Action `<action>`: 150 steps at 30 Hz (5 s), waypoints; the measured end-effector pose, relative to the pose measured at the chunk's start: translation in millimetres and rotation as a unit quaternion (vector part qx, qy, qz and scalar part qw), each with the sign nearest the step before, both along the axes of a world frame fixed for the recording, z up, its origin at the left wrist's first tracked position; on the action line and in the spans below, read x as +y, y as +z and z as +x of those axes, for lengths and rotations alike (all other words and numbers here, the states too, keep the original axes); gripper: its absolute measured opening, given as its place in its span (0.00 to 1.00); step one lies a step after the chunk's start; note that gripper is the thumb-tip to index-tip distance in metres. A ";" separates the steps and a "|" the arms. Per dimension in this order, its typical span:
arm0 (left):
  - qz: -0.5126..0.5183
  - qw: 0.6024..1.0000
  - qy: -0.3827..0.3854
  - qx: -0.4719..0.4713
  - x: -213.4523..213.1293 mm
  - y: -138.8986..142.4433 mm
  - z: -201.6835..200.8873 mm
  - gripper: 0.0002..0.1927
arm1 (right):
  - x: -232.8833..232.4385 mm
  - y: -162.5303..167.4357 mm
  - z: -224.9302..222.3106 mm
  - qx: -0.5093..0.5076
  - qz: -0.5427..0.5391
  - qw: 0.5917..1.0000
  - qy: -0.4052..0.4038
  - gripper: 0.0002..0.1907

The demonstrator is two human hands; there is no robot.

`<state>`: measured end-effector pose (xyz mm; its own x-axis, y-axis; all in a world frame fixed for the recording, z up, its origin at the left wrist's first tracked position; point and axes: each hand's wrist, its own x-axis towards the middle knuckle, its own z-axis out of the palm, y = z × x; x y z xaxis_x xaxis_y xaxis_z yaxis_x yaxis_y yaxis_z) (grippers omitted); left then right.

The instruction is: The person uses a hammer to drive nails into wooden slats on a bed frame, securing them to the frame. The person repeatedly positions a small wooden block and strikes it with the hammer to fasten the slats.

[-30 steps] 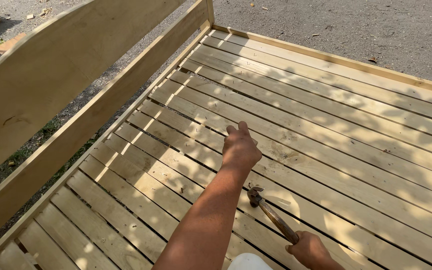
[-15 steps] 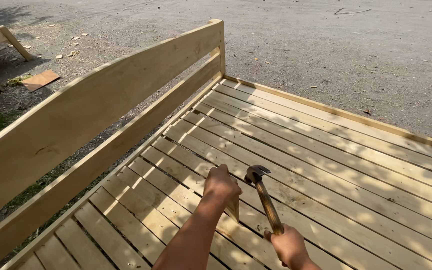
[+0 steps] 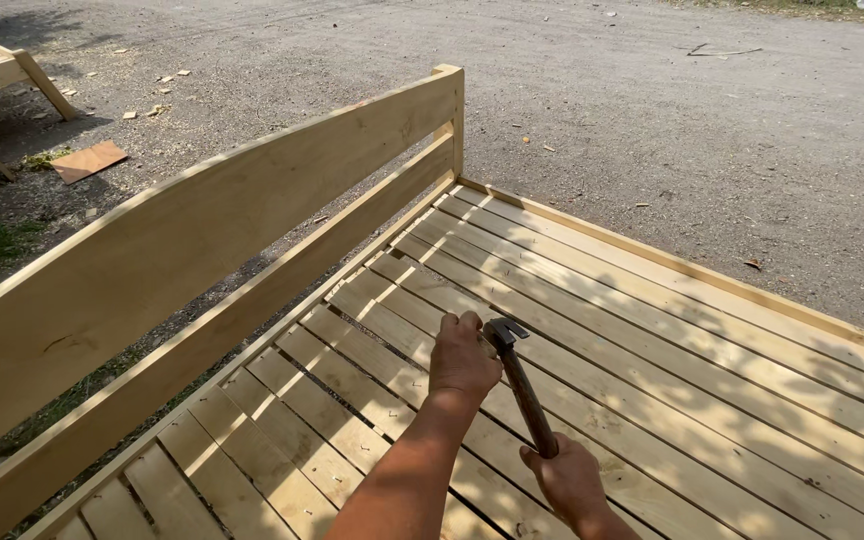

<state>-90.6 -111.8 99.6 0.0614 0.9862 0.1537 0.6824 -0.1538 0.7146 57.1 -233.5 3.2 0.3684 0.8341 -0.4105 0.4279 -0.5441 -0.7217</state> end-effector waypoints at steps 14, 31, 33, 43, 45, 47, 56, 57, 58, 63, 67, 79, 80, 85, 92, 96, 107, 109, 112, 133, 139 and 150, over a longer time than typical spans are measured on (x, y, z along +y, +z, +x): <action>-0.051 0.999 0.017 -0.007 87.5 -33.6 117.7 0.29 | 89.7 9.4 120.9 -0.051 -0.005 0.998 0.023 0.18; -0.198 0.966 0.023 0.163 91.3 -30.2 164.9 0.31 | 103.0 54.7 167.6 -0.061 -0.086 0.990 0.089 0.20; -0.229 0.962 0.020 0.146 94.8 -20.4 166.6 0.35 | 107.7 57.9 161.6 -0.074 -0.088 0.990 0.088 0.20; -0.231 0.963 -0.061 0.122 115.4 -10.3 149.0 0.31 | 138.4 5.7 152.3 -0.012 -0.182 0.982 0.046 0.13; -0.253 0.956 -0.076 0.131 116.4 -11.2 148.8 0.33 | 140.6 -5.0 154.0 -0.007 -0.170 0.983 0.064 0.13; -0.289 0.942 -0.086 0.148 117.7 -12.7 149.9 0.38 | 141.3 -10.0 153.6 0.009 -0.116 0.991 0.070 0.12; -0.206 0.970 -0.057 0.116 118.5 -31.3 157.7 0.27 | 145.9 37.8 153.2 -0.083 -0.156 0.984 0.005 0.16; -0.209 0.972 -0.029 0.104 125.3 -31.4 161.4 0.28 | 146.8 47.5 158.1 -0.099 -0.141 0.985 0.021 0.15; -0.217 0.972 -0.003 0.096 136.2 -29.5 164.8 0.28 | 149.7 57.9 164.3 -0.109 -0.130 0.985 0.036 0.16; -0.229 0.968 0.076 0.066 166.0 -9.4 190.9 0.40 | 164.6 114.3 209.7 -0.145 -0.020 0.982 0.121 0.17; -0.222 0.965 0.127 0.055 183.8 19.9 211.2 0.27 | 178.7 156.8 246.0 -0.134 -0.065 0.980 0.135 0.16; -0.168 0.979 0.076 0.089 245.9 80.6 209.1 0.28 | 212.4 197.8 282.3 -0.178 0.111 0.961 0.179 0.27; -0.168 0.979 0.065 0.100 251.8 85.9 206.8 0.30 | 216.2 200.2 280.0 -0.179 0.158 0.955 0.174 0.29; -0.219 0.961 0.019 0.166 278.0 106.8 198.0 0.44 | 232.1 210.1 253.4 -0.060 0.069 0.992 0.088 0.23; -0.196 0.973 -0.048 0.114 283.6 127.9 150.6 0.38 | 274.3 205.6 195.9 -0.031 0.080 0.996 0.028 0.25; -0.208 0.974 -0.012 0.092 291.1 137.2 128.7 0.40 | 297.3 198.4 176.2 -0.037 0.092 0.995 0.015 0.24; -0.229 0.968 0.045 0.093 312.3 151.9 163.1 0.43 | 338.9 196.1 203.3 -0.058 0.032 0.995 0.070 0.28; -0.235 0.967 0.071 0.068 323.1 156.4 171.2 0.42 | 353.5 201.1 213.7 -0.053 0.085 0.990 0.099 0.27; -0.275 0.955 0.108 0.035 331.8 152.7 183.8 0.40 | 372.2 210.5 234.8 -0.040 0.083 0.987 0.130 0.23; -0.143 0.979 0.144 0.011 407.4 60.2 171.2 0.23 | 414.1 163.7 233.7 -0.048 0.003 0.995 0.088 0.21; -0.201 0.967 0.148 -0.044 405.6 53.2 162.0 0.29 | 429.4 122.3 213.7 -0.048 -0.001 0.998 0.049 0.22; -0.178 0.960 0.207 -0.059 363.8 -11.5 170.9 0.34 | 427.6 62.3 232.0 -0.056 -0.021 0.997 0.053 0.22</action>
<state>80.4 252.0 88.1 -0.3442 0.9137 -0.2162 0.5435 0.3817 0.7476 289.2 194.1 65.5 0.3246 0.8539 -0.4068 0.5611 -0.5200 -0.6440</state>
